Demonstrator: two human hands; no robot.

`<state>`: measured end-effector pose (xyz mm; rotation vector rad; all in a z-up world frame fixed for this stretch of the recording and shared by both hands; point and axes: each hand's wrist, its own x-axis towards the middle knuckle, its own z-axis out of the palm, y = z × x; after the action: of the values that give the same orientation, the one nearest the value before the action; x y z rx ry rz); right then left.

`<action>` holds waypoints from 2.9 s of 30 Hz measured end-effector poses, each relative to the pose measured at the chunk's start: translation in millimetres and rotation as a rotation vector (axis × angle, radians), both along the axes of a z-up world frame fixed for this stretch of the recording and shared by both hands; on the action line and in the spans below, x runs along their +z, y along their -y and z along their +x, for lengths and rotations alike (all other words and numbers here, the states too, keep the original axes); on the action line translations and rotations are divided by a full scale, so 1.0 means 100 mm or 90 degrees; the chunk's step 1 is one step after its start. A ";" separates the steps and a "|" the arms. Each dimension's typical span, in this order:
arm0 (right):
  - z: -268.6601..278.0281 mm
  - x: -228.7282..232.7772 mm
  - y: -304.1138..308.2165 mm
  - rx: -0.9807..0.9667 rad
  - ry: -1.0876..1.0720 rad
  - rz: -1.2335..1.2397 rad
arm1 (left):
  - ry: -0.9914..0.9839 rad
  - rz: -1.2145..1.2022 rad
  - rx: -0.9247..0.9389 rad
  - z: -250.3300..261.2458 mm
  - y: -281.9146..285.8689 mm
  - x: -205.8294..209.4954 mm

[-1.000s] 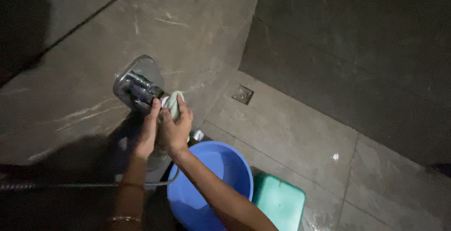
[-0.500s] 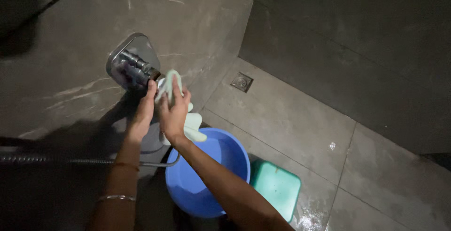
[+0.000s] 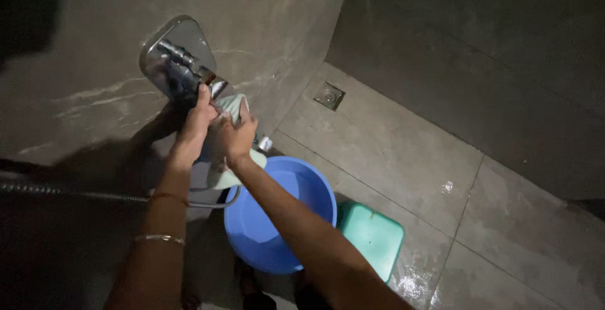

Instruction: The person cleans a shower mixer and tap with a cloth, wiping the chrome surfaces and handles.

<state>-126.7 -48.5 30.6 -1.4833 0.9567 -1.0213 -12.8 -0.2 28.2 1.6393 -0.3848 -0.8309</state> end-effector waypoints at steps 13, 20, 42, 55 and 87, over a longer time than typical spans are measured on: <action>-0.05 0.14 0.20 0.133 0.173 0.065 | -0.035 -0.073 -0.038 -0.15 0.02 0.20; 0.04 0.30 -0.01 -0.014 0.048 -0.134 | -0.055 -0.122 -0.012 -0.27 -0.03 0.44; -0.05 0.13 -0.19 0.028 -0.006 0.020 | 0.007 0.032 -0.082 -0.15 -0.03 0.37; -0.10 0.46 -0.28 -0.014 0.012 -0.197 | 0.021 -0.017 -0.133 -0.27 -0.11 0.78; -0.04 -0.05 -0.04 0.053 0.089 -0.009 | 0.031 0.054 -0.156 -0.10 -0.05 0.55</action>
<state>-130.5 -44.1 25.5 -1.4317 0.7841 -1.0578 -23.0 4.9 83.7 1.7150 -0.6009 -1.0013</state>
